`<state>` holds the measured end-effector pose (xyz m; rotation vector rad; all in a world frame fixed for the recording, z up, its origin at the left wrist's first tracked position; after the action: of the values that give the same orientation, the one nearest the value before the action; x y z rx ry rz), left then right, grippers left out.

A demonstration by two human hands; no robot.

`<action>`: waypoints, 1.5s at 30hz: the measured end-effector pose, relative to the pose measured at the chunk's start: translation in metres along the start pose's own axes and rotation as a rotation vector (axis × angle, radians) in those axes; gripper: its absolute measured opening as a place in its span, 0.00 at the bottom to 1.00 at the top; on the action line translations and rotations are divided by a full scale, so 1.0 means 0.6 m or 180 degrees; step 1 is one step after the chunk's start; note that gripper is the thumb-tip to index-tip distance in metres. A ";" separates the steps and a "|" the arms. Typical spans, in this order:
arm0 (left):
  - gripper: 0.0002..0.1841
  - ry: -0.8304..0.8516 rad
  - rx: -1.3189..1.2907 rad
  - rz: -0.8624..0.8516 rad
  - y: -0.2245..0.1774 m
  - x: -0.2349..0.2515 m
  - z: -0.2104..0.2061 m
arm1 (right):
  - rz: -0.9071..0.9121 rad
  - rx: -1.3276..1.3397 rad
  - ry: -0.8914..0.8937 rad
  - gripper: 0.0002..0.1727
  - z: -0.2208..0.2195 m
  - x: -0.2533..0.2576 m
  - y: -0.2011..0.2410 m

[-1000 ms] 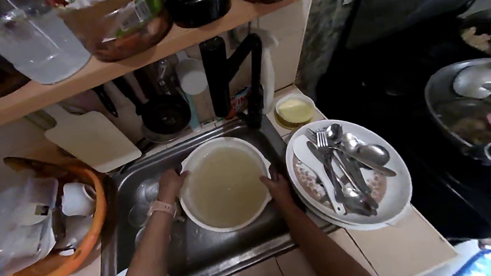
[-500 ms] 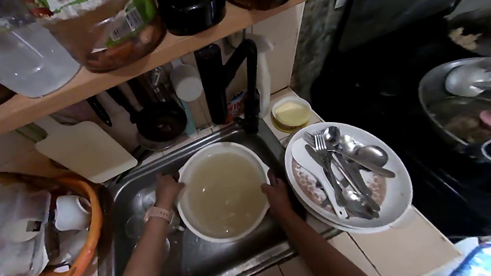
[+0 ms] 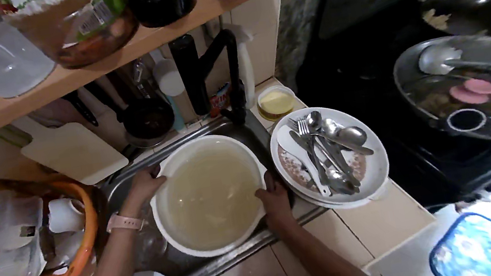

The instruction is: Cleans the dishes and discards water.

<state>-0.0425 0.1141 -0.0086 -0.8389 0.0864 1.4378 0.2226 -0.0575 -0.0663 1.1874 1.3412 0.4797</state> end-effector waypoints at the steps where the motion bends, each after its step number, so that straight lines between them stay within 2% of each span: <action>1: 0.17 0.0022 0.0034 0.0020 -0.001 -0.014 0.006 | 0.0018 0.0012 0.0045 0.23 -0.001 -0.012 0.004; 2: 0.17 0.0026 0.0049 0.0027 0.000 -0.030 0.012 | 0.0044 0.0035 0.0106 0.21 -0.001 -0.026 0.008; 6: 0.22 -0.0057 0.0053 0.0056 -0.009 -0.107 0.029 | 0.0220 0.0253 0.0490 0.24 0.004 -0.088 0.032; 9: 0.25 -0.0251 -0.0239 0.0406 -0.071 -0.197 0.008 | 0.0204 0.0305 0.0643 0.27 0.015 -0.135 0.056; 12: 0.27 -0.0063 -0.0140 -0.0273 -0.020 -0.204 0.028 | 0.0292 0.0520 0.0763 0.26 0.038 -0.171 0.066; 15: 0.28 0.0061 -0.0120 -0.0528 -0.031 -0.215 0.032 | 0.0430 0.0626 0.0772 0.25 0.070 -0.204 0.068; 18: 0.23 0.0223 -0.0251 -0.0721 -0.080 -0.240 0.016 | 0.0585 0.0771 0.0645 0.24 0.116 -0.241 0.073; 22: 0.06 0.0504 -0.0495 -0.1249 -0.171 -0.268 -0.022 | 0.0712 0.0842 0.0402 0.22 0.215 -0.299 0.089; 25: 0.06 0.0843 -0.0568 -0.1653 -0.261 -0.292 -0.076 | 0.0902 0.0931 0.0125 0.20 0.315 -0.341 0.092; 30: 0.07 0.1327 -0.0518 -0.2062 -0.442 -0.312 -0.236 | 0.1057 0.1046 -0.0467 0.17 0.527 -0.420 0.079; 34: 0.05 0.1627 -0.0580 -0.2276 -0.606 -0.316 -0.424 | 0.1237 0.1064 -0.1050 0.20 0.715 -0.500 0.057; 36: 0.05 0.1855 -0.0504 -0.2215 -0.699 -0.331 -0.523 | 0.1365 0.0971 -0.1361 0.20 0.811 -0.542 0.042; 42: 0.14 0.2593 -0.0063 -0.2323 -0.957 -0.375 -0.798 | 0.1087 0.0854 -0.2677 0.17 1.053 -0.645 -0.003; 45: 0.18 0.2865 0.0268 -0.2486 -1.076 -0.390 -0.924 | 0.0952 0.0919 -0.3265 0.20 1.157 -0.671 -0.024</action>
<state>0.7232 -0.3253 0.0077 -1.2190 0.4414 0.2613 0.7481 -0.6620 -0.0190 1.5660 0.3475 -0.1508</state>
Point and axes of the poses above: each hand's wrist, its own x-axis towards the middle knuckle, its own z-axis out of the back of the hand, y = z × x, the point moved 1 cm from there along x, towards the middle knuckle, and after that the axes turned 14 degrees about y, right-handed, at the moved point
